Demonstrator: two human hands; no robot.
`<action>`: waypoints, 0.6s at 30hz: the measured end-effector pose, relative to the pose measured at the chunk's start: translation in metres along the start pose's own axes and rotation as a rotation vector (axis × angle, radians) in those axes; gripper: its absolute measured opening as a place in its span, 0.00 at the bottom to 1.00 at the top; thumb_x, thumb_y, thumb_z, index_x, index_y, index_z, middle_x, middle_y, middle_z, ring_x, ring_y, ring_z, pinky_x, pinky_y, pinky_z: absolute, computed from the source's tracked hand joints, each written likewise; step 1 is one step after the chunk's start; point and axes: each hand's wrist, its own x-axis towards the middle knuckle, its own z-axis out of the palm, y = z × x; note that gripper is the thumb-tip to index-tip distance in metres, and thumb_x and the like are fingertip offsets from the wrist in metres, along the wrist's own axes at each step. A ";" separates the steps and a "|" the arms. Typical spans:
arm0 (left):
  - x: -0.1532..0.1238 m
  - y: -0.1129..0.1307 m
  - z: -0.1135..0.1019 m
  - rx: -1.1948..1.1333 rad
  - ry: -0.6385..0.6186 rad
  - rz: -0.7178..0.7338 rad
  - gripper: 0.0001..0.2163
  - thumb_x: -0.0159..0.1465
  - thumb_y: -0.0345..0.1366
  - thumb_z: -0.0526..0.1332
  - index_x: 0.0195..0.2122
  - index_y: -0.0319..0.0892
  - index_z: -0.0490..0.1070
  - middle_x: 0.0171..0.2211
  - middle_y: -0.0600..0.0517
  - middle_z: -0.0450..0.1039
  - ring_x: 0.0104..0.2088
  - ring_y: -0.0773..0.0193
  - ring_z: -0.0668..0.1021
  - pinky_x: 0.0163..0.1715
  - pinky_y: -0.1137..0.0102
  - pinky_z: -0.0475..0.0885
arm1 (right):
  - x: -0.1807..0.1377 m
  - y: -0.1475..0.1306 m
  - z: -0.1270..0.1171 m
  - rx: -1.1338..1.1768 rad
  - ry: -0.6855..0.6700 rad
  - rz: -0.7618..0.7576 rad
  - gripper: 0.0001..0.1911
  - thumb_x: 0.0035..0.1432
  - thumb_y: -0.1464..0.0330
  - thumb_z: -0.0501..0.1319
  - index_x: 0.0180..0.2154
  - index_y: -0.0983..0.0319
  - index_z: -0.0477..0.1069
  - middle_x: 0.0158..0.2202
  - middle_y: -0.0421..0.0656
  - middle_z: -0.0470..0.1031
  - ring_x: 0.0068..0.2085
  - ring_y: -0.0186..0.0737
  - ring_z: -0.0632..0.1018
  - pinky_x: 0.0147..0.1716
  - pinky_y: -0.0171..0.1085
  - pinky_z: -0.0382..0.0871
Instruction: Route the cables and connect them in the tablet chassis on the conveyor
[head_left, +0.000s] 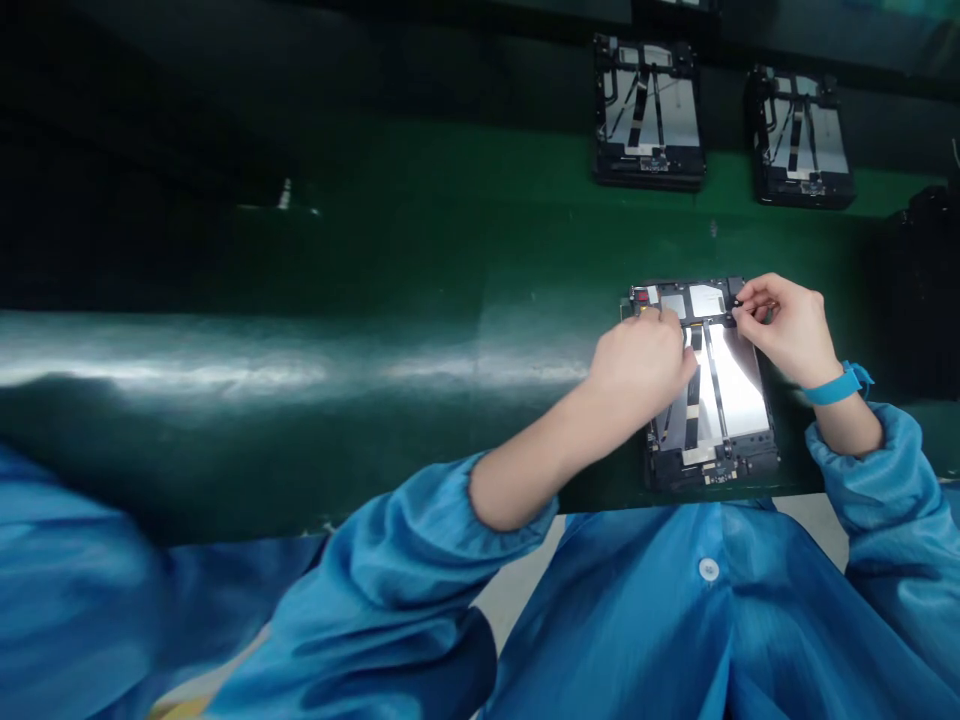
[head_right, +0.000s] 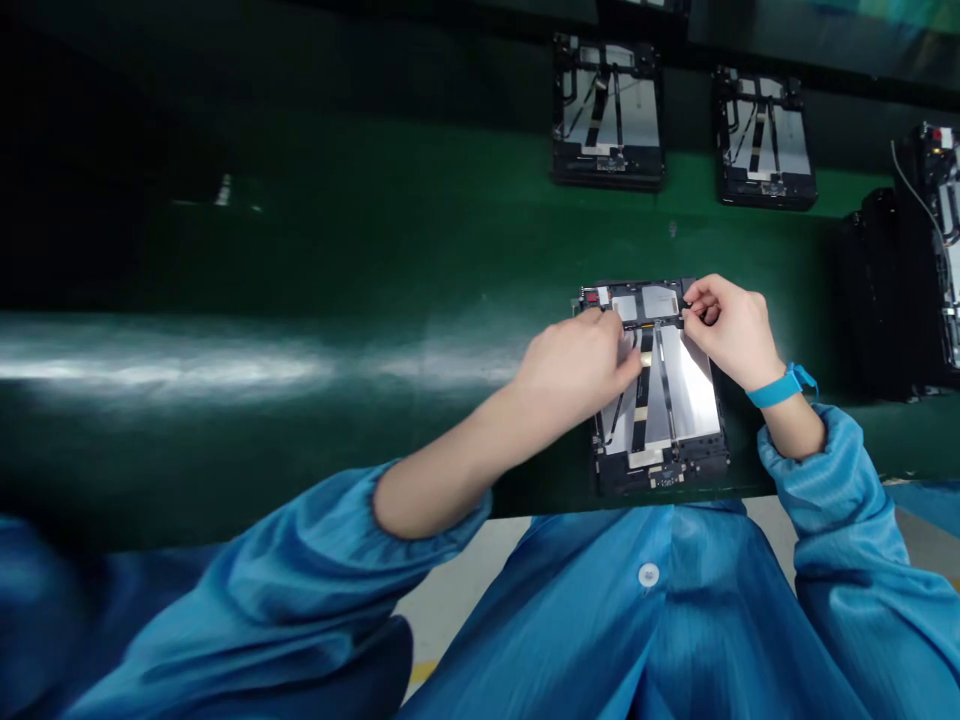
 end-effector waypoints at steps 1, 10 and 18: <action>-0.001 0.007 0.004 0.012 0.000 -0.023 0.17 0.70 0.34 0.57 0.54 0.29 0.75 0.49 0.31 0.80 0.48 0.43 0.84 0.45 0.58 0.80 | -0.001 0.000 -0.001 -0.005 -0.002 0.010 0.07 0.50 0.74 0.64 0.33 0.59 0.76 0.28 0.39 0.80 0.29 0.38 0.80 0.36 0.38 0.75; -0.003 0.012 0.010 0.015 0.037 -0.056 0.15 0.67 0.26 0.56 0.52 0.30 0.75 0.49 0.33 0.79 0.52 0.43 0.82 0.49 0.57 0.80 | -0.004 0.019 0.002 0.186 -0.011 0.199 0.06 0.47 0.71 0.67 0.31 0.60 0.75 0.26 0.40 0.80 0.28 0.39 0.81 0.35 0.39 0.76; 0.042 0.005 0.009 -0.219 0.122 0.286 0.10 0.69 0.30 0.59 0.39 0.39 0.81 0.42 0.44 0.81 0.48 0.50 0.80 0.53 0.56 0.73 | -0.003 0.015 0.004 0.216 -0.006 0.200 0.07 0.45 0.74 0.65 0.30 0.60 0.75 0.25 0.38 0.79 0.28 0.37 0.80 0.34 0.37 0.76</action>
